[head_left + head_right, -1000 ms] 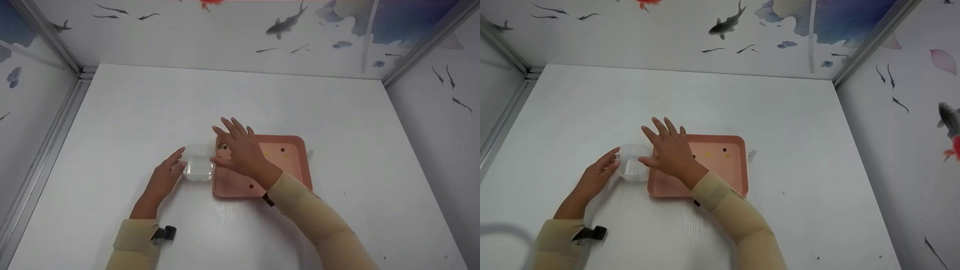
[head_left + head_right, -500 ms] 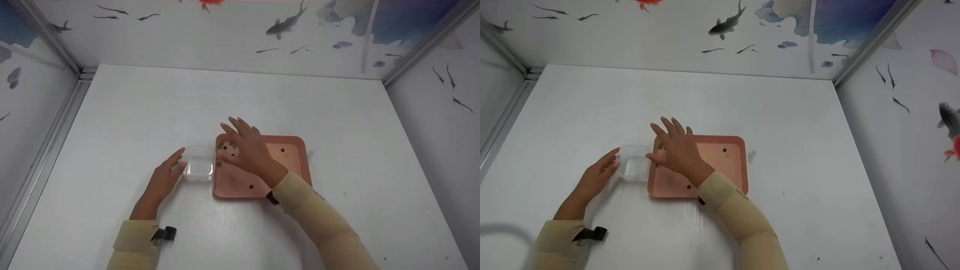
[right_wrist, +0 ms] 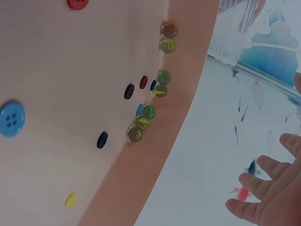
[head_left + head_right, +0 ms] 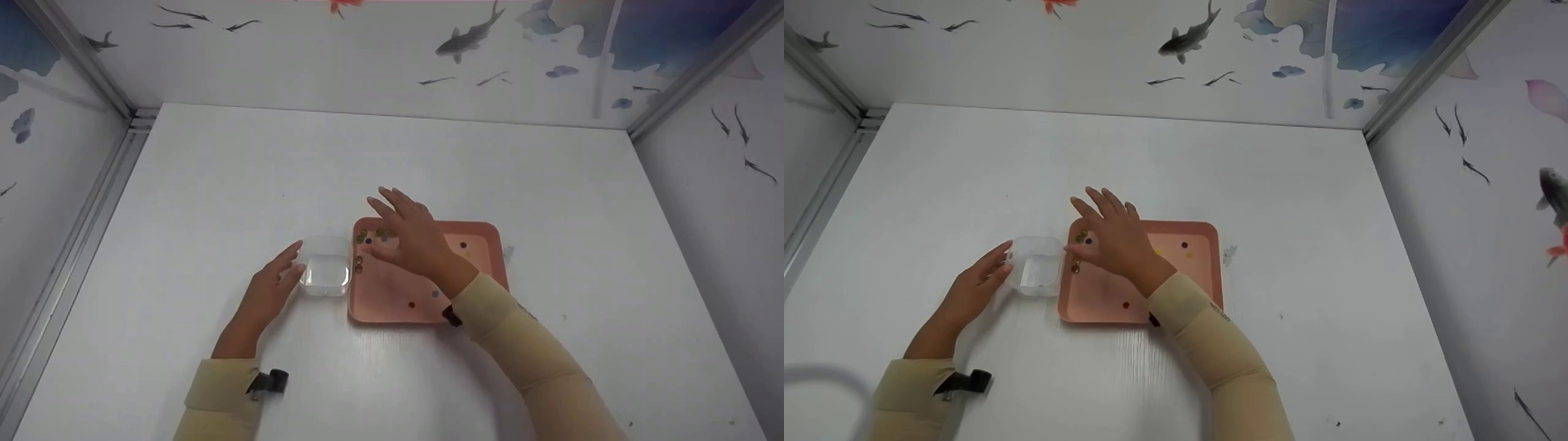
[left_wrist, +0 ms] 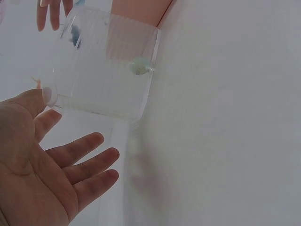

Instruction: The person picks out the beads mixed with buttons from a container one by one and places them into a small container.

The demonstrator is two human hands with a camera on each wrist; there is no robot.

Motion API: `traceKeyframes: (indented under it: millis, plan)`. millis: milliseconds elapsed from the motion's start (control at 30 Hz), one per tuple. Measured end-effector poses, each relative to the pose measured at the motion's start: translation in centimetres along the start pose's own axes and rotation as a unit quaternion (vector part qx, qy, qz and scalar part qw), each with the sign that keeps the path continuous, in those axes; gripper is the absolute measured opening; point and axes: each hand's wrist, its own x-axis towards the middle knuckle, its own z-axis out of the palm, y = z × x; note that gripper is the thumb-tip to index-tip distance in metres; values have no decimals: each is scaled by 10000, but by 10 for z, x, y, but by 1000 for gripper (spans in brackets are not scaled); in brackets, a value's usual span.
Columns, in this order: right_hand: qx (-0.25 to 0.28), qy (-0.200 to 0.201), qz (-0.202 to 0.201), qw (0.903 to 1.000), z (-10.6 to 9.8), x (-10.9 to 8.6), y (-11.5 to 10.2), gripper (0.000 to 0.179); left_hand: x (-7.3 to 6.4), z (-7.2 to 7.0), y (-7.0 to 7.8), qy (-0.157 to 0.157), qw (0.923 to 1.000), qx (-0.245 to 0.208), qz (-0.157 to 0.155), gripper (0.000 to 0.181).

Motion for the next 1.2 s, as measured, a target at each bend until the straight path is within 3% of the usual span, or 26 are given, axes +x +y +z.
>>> traceKeyframes:
  millis: [233,567,833,1200]
  plan:
    - [270,-74,-216,9994,2,1,11,76,0,0,-2,25,10000,-12,83,54]
    - [476,-275,-105,9984,2,4,20,75,1,1,-2,92,9999,37,133,53]
    - [547,-54,-176,9983,3,6,30,70,0,2,-1,120,9999,2,105,53]
    - [1117,-64,272,9934,9,7,43,68,0,0,-1,87,9999,-41,71,53]
